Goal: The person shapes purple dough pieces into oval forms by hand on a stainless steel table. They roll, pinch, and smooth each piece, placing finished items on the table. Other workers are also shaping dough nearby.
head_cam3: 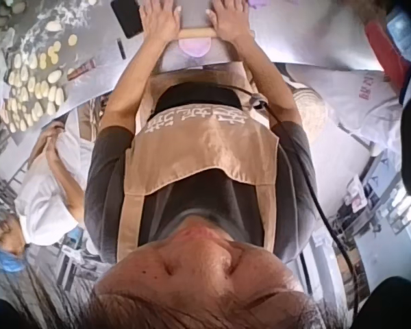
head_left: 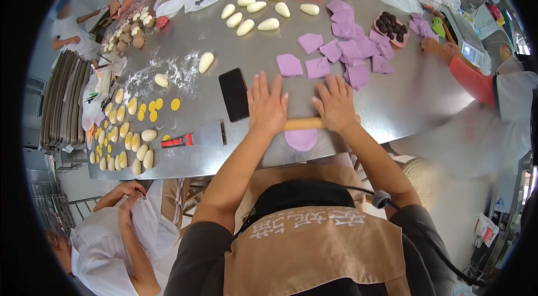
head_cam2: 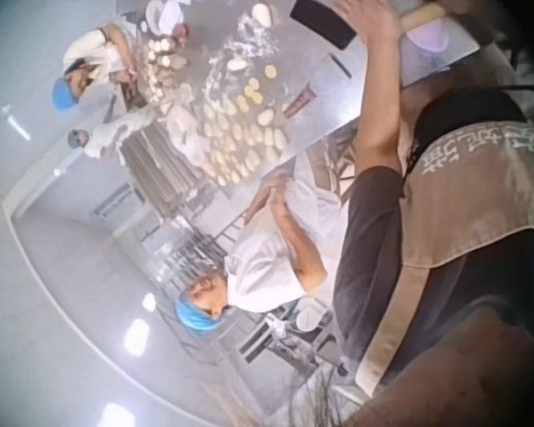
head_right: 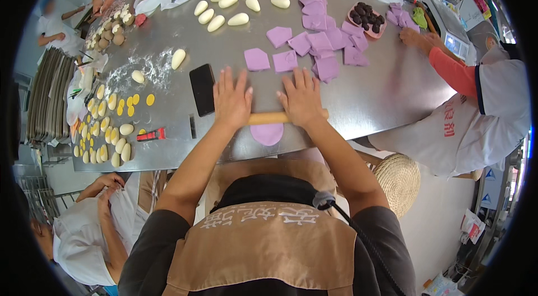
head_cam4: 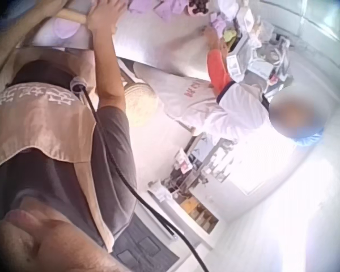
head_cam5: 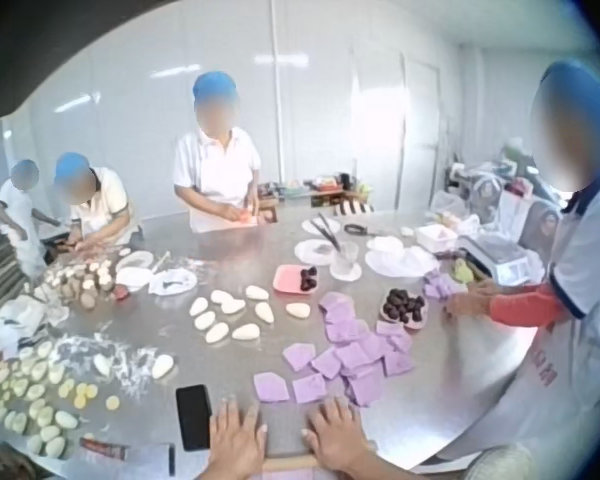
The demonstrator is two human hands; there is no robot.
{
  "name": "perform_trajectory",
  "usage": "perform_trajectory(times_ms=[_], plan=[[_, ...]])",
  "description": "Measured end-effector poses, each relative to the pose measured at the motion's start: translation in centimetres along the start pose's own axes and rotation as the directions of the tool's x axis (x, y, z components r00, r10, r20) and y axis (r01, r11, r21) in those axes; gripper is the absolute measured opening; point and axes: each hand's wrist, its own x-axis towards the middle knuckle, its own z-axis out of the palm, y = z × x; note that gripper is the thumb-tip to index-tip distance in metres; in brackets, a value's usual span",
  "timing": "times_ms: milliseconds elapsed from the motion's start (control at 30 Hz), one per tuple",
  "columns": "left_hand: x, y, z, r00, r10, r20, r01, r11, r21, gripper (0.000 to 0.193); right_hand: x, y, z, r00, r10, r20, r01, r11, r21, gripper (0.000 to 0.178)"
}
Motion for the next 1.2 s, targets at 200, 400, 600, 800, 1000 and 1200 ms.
perform_trajectory(times_ms=[200,400,600,800,1000,1200], plan=[[-7.7,1.4,-0.2,0.957,0.076,0.281,-0.053,0.995,-0.089,0.048,-8.2,-2.3,-4.2,0.971,-0.173,0.162,0.135,0.965,0.223,0.046],[-3.7,4.7,-0.8,0.857,-0.021,0.515,0.219,0.919,-0.329,0.028,-10.3,-0.2,-5.7,0.957,-0.242,0.159,0.195,0.945,0.262,0.035],[-3.7,2.1,0.5,0.801,0.217,0.558,0.024,0.919,-0.393,0.028,-11.1,3.5,-7.6,0.955,-0.275,0.109,0.246,0.943,0.225,0.028],[-2.1,0.9,-5.0,0.916,-0.136,0.377,0.392,0.099,-0.915,0.024,-8.4,5.8,-5.4,0.979,-0.120,0.167,0.075,0.965,0.253,0.032],[-2.6,0.5,-4.5,0.796,-0.138,0.589,0.466,-0.480,-0.743,0.040,-3.6,5.9,-3.1,0.988,-0.130,0.085,0.098,0.947,0.305,0.034],[-4.5,0.9,-1.5,0.714,-0.110,0.692,0.478,-0.645,-0.596,0.036,0.1,11.3,-4.1,0.994,0.106,0.002,-0.098,0.912,0.399,0.031]])
